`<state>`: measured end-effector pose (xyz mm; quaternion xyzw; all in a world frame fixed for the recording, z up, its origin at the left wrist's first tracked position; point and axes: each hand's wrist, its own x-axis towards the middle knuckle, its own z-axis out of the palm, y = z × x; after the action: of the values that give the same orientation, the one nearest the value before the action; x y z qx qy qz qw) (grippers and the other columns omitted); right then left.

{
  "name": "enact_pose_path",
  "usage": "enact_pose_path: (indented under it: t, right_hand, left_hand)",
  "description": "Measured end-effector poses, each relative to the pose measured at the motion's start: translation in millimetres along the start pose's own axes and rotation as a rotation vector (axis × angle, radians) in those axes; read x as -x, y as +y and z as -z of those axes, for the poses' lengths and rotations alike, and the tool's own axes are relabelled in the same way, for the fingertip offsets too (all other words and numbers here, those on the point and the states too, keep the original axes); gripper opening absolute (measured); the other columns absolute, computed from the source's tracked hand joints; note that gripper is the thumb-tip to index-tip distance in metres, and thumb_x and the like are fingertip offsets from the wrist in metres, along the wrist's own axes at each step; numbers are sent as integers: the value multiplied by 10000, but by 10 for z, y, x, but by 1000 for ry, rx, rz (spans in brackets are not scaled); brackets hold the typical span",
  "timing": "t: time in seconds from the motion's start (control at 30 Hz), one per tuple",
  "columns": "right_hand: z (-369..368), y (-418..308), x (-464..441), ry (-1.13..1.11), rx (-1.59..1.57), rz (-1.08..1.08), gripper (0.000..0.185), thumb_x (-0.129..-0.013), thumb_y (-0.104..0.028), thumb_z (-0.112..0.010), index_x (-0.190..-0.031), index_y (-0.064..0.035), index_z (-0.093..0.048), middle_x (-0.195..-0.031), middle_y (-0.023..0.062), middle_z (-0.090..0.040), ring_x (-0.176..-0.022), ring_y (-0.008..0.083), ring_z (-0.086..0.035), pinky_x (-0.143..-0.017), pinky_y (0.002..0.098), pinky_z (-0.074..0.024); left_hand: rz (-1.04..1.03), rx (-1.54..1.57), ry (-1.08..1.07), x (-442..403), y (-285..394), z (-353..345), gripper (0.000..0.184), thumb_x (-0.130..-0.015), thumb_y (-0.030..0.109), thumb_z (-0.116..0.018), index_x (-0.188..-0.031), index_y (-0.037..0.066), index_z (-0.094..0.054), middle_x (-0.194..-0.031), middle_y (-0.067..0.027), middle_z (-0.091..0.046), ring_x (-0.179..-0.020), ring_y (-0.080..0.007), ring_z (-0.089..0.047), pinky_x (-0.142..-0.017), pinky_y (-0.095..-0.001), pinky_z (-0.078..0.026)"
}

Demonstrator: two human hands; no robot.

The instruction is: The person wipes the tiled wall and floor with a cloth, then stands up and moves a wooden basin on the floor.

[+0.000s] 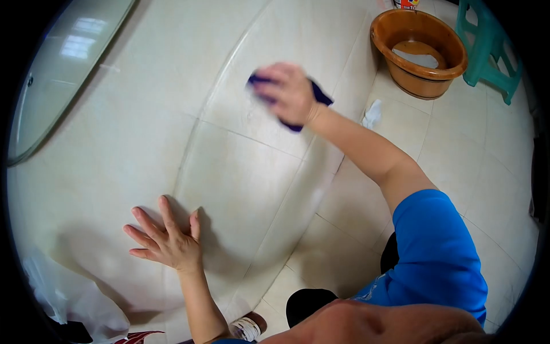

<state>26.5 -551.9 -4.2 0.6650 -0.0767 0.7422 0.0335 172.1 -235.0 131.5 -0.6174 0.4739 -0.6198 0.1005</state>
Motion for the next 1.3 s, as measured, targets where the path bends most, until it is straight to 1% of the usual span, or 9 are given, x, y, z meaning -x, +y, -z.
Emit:
enact_pose_path:
  t: [0.13,0.3,0.4,0.47,0.7,0.8,0.9,1.0,1.3]
  right_hand:
    - [-2,522,353,330,310,-672,320,-845,-185,-552,-1135,-56,-589,-1229,157,-517,-1088,359,-459,-937,433,-376]
    - [-148,-727,783,85,151,-594,433,-778,-203,-577,-1179,-44,-546,-1278,184,-463,-1107,402,-430,-952,503,-328]
    - [-140,-1275,877,-71,-129,-148,313,-678,-252,-653,-976,-156,-657,-1177,61,-568,-1037,279,-495,-872,426,-393]
    - [-149,-1060,783,-73,-228,-73,326,-661,-252,-667,-981,-193,-657,-1171,37,-568,-1028,273,-505,-866,422,-394]
    - [43,602,884,351,332,-699,303,-875,-222,-529,-1116,-65,-622,-1168,163,-548,-1066,343,-483,-942,406,-367]
    - [-4,570,1615,366,450,-1014,339,-923,-230,-475,-1180,-34,-575,-1188,182,-530,-1088,352,-473,-971,398,-343]
    - [-74,-390,1791,227,321,-1011,379,-901,-182,-498,-1244,-20,-500,-1279,237,-428,-1170,397,-396,-999,461,-312]
    - [-51,-1419,1687,105,73,-926,377,-836,-93,-537,-1207,-23,-534,-1267,210,-446,-1142,386,-412,-985,457,-322]
    - [24,-130,1747,255,268,-865,313,-865,-114,-520,-1164,-39,-573,-1206,166,-499,-1083,349,-441,-951,418,-353]
  left_hand:
    - [11,13,3,-11,-1,16,619,-857,665,-402,-1312,263,-520,-1467,-145,-323,-1399,-370,-150,-1093,-506,133]
    - [21,19,4,10,3,3,616,-855,666,-405,-1311,267,-521,-1463,-142,-331,-1400,-363,-152,-1092,-497,140]
    - [12,12,10,8,-1,0,623,-855,671,-400,-1311,264,-522,-1460,-142,-336,-1400,-359,-154,-1095,-492,136]
    - [5,9,12,-5,-4,-15,629,-855,674,-396,-1312,261,-521,-1459,-141,-339,-1400,-357,-155,-1096,-490,133]
    - [-7,-16,41,-19,8,-5,664,-849,697,-391,-1302,236,-544,-1463,-149,-328,-1394,-353,-172,-1095,-471,2]
    - [-12,-15,52,-22,13,-2,673,-843,700,-403,-1303,230,-543,-1462,-151,-327,-1390,-351,-181,-1088,-487,-39]
    - [-29,-12,69,-33,27,-6,669,-849,692,-404,-1303,221,-544,-1462,-153,-327,-1385,-351,-190,-1067,-507,-100]
    - [-40,-22,79,-39,43,6,670,-854,689,-397,-1305,216,-542,-1464,-157,-323,-1379,-353,-200,-1044,-522,-148]
    - [-54,-90,75,-17,19,-22,708,-840,706,-401,-1309,193,-535,-1445,-151,-346,-1358,-370,-239,-987,-547,-242]
